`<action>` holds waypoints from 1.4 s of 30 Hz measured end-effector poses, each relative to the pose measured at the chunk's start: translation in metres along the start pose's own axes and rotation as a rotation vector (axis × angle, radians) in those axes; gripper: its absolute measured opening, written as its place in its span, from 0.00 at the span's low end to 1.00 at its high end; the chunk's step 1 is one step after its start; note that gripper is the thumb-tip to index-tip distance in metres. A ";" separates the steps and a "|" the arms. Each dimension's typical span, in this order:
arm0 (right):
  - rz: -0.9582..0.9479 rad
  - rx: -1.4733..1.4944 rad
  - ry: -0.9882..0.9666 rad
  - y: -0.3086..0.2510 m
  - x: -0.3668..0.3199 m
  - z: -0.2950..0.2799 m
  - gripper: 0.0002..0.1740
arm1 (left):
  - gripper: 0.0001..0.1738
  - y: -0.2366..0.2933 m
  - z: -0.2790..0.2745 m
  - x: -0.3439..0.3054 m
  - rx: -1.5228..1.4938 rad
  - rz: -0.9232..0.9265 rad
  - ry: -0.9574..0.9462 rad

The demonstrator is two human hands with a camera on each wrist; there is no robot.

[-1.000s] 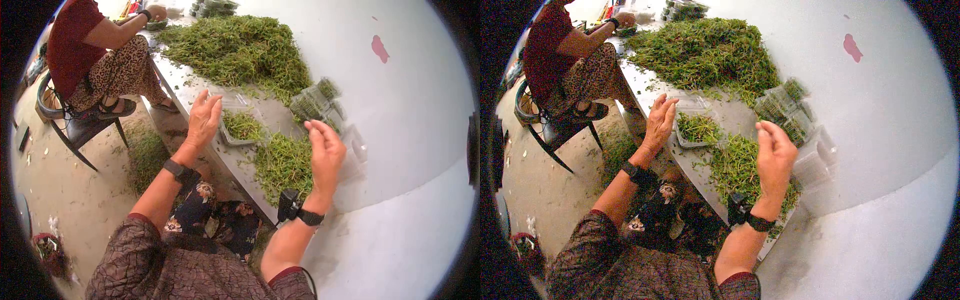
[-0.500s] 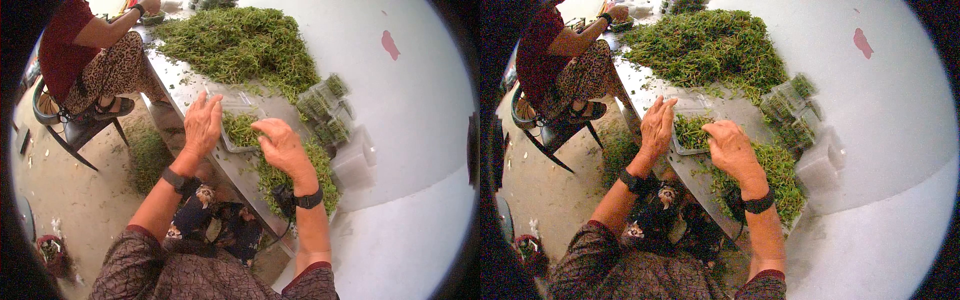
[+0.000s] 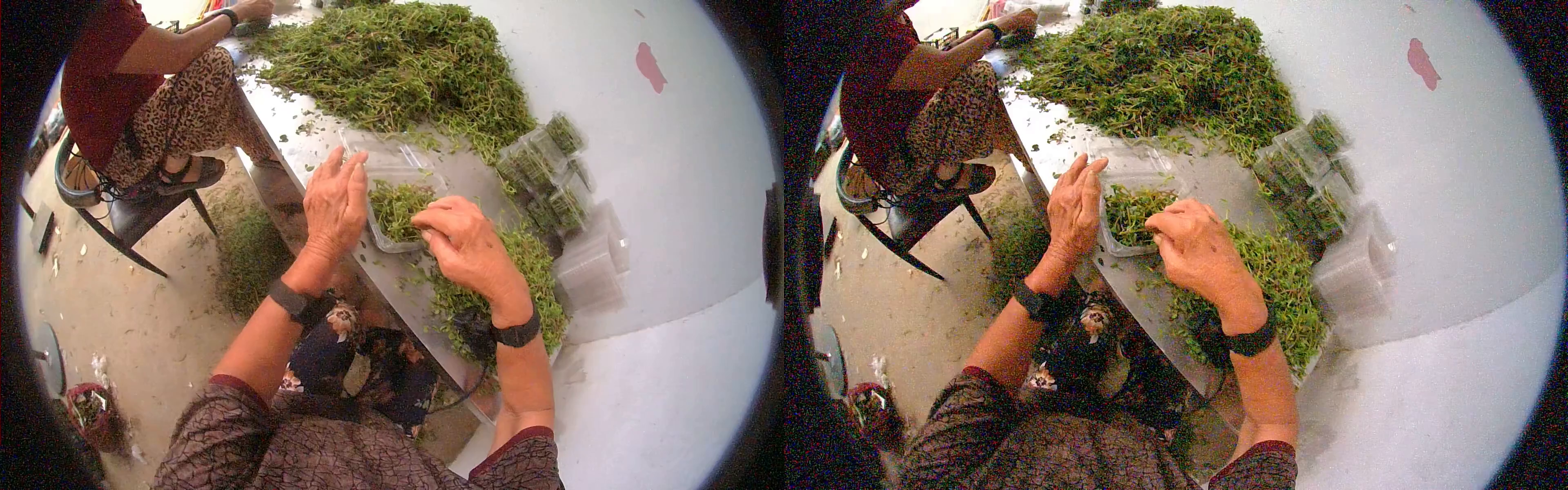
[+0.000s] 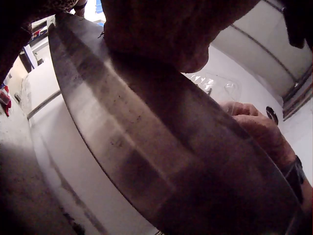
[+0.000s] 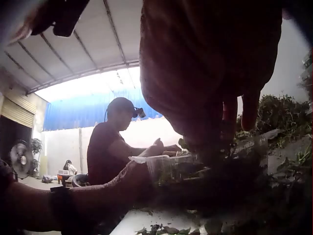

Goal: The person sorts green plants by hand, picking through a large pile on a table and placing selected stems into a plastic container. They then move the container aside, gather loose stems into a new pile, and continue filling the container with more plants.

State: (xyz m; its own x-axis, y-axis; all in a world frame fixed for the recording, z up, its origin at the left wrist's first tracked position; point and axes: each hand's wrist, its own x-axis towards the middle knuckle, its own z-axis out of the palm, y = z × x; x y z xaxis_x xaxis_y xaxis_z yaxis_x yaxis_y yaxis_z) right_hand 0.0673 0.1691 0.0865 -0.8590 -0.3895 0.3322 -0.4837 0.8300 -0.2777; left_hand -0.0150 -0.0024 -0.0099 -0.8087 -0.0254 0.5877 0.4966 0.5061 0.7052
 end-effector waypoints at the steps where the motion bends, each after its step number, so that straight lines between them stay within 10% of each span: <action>1: -0.003 0.001 0.002 0.000 0.000 -0.001 0.09 | 0.28 -0.001 0.001 0.000 -0.005 0.001 0.005; 42: 0.059 -0.127 0.135 0.019 -0.039 -0.046 0.10 | 0.22 -0.001 0.003 0.000 -0.036 0.037 0.088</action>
State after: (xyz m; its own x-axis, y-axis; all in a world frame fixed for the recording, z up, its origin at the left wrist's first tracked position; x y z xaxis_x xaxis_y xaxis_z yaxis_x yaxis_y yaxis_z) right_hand 0.0992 0.2186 0.1095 -0.8509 -0.2890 0.4387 -0.4011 0.8966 -0.1874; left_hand -0.0165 -0.0005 -0.0119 -0.7598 -0.0837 0.6447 0.5377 0.4767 0.6955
